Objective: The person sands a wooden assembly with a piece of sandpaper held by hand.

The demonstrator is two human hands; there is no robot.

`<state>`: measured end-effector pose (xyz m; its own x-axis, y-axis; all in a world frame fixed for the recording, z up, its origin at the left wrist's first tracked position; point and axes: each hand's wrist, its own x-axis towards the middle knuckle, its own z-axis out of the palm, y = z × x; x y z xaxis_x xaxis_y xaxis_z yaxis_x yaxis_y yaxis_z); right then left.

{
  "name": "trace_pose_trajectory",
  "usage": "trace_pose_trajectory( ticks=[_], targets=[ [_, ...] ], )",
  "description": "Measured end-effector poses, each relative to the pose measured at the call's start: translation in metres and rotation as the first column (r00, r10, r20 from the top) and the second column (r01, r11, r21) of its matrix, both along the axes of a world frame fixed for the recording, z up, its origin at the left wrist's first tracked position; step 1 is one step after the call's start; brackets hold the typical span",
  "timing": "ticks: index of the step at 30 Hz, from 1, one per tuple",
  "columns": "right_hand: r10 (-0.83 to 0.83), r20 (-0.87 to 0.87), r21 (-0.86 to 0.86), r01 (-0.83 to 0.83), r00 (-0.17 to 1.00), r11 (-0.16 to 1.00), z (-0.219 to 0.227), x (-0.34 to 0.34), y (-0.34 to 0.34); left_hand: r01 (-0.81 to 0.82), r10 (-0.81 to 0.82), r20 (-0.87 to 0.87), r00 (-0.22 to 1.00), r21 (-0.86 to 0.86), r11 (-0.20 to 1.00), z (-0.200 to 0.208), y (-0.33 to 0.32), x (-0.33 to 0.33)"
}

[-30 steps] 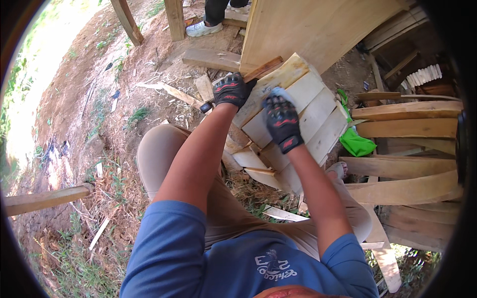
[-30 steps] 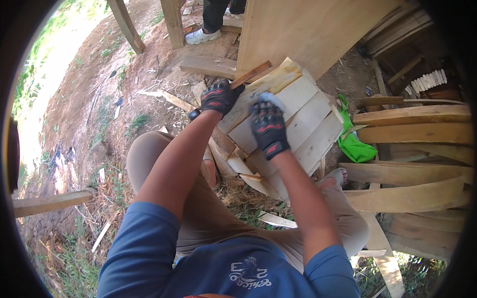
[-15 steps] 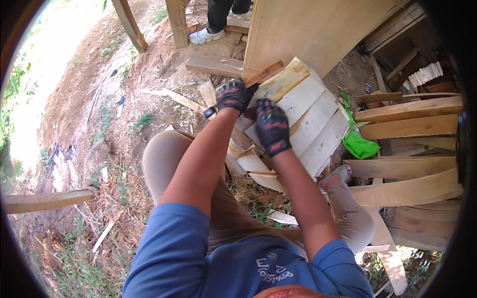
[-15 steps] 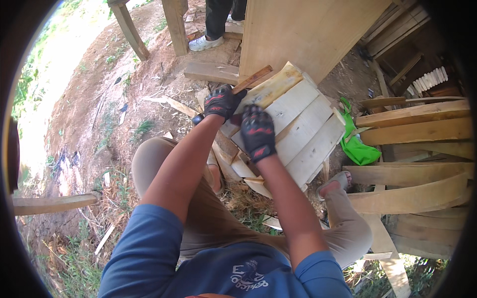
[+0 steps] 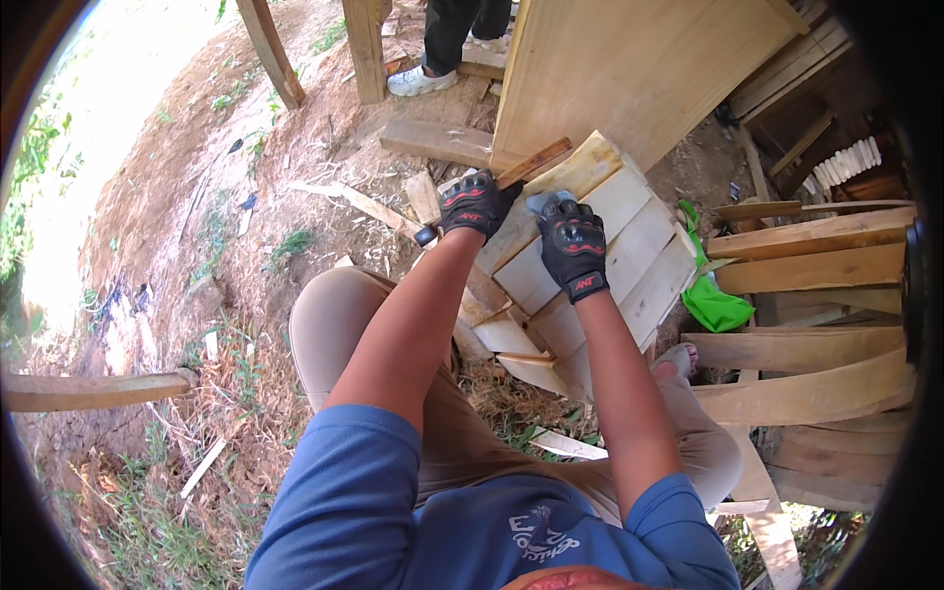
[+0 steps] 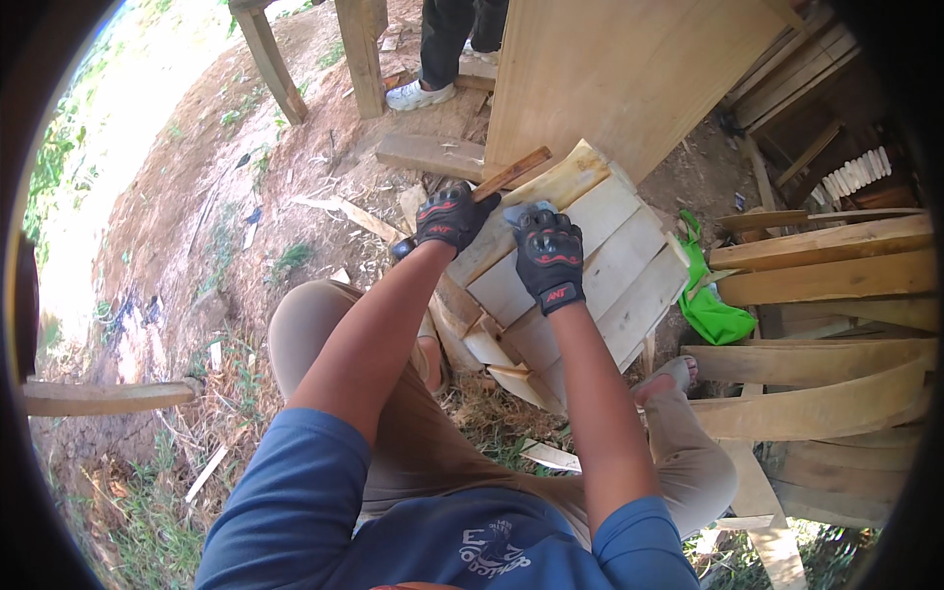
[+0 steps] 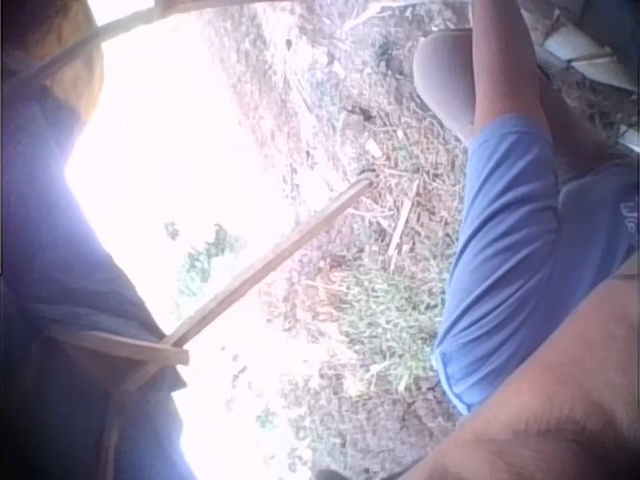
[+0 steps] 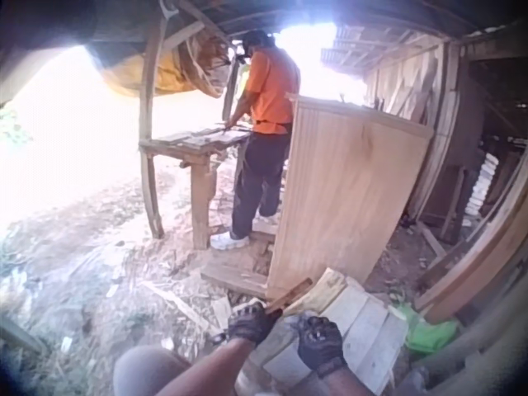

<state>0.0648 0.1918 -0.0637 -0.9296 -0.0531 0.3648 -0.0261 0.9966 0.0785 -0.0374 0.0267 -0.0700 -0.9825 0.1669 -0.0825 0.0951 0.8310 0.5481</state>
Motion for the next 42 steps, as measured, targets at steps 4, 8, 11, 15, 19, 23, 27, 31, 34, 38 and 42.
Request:
trace_pose_trajectory(
  ticks=[4, 8, 11, 15, 19, 23, 27, 31, 34, 38, 42],
  targets=[
    [0.083, 0.162, -0.108, -0.066, 0.983, 0.992, 0.007, -0.008, 0.001, 0.010, -0.012, 0.072, 0.997, 0.036, 0.999, 0.007, 0.000, 0.001],
    [0.171, 0.097, -0.174, -0.152, 0.981, 0.973, 0.000, 0.000, -0.013, 0.010, -0.011, 0.091, 0.996, 0.011, 1.000, 0.007, 0.001, -0.001],
    [0.245, 0.163, -0.256, -0.199, 0.956, 0.946, 0.008, 0.012, -0.031, 0.012, -0.012, 0.105, 0.994, 0.008, 1.000, 0.010, -0.001, -0.002],
    [0.346, 0.101, -0.206, -0.321, 0.933, 0.925, 0.019, 0.019, -0.044, 0.021, -0.022, 0.114, 0.993, 0.009, 1.000, 0.009, -0.004, -0.002],
    [0.351, 0.143, -0.090, -0.341, 0.926, 0.936, 0.020, -0.002, -0.020, -0.002, 0.000, 0.081, 0.997, 0.031, 1.000, 0.005, -0.001, -0.001],
    [0.265, 0.249, -0.098, -0.248, 0.932, 0.964, 0.010, -0.017, 0.007, 0.048, -0.049, 0.092, 0.995, 0.010, 0.999, 0.009, 0.000, -0.003],
    [0.465, 0.212, -0.122, -0.449, 0.859, 0.885, 0.011, 0.029, -0.044, 0.011, -0.011, 0.083, 0.996, 0.006, 1.000, 0.004, 0.000, -0.003],
    [0.596, 0.215, -0.204, -0.561, 0.774, 0.802, 0.017, 0.028, -0.041, 0.010, -0.013, 0.124, 0.992, 0.021, 1.000, 0.008, -0.003, -0.001],
    [0.206, 0.540, -0.082, -0.192, 0.816, 0.978, 0.051, -0.004, -0.032, -0.005, 0.001, 0.125, 0.992, 0.032, 0.999, 0.008, -0.004, 0.000],
    [0.195, 0.294, -0.045, -0.190, 0.936, 0.981, 0.016, 0.010, -0.026, 0.018, -0.019, 0.070, 0.997, 0.024, 1.000, 0.004, 0.003, -0.004],
    [0.318, 0.224, -0.153, -0.289, 0.921, 0.945, 0.024, 0.046, -0.059, 0.022, -0.024, 0.110, 0.994, 0.022, 1.000, 0.011, -0.002, -0.002]
  ],
)
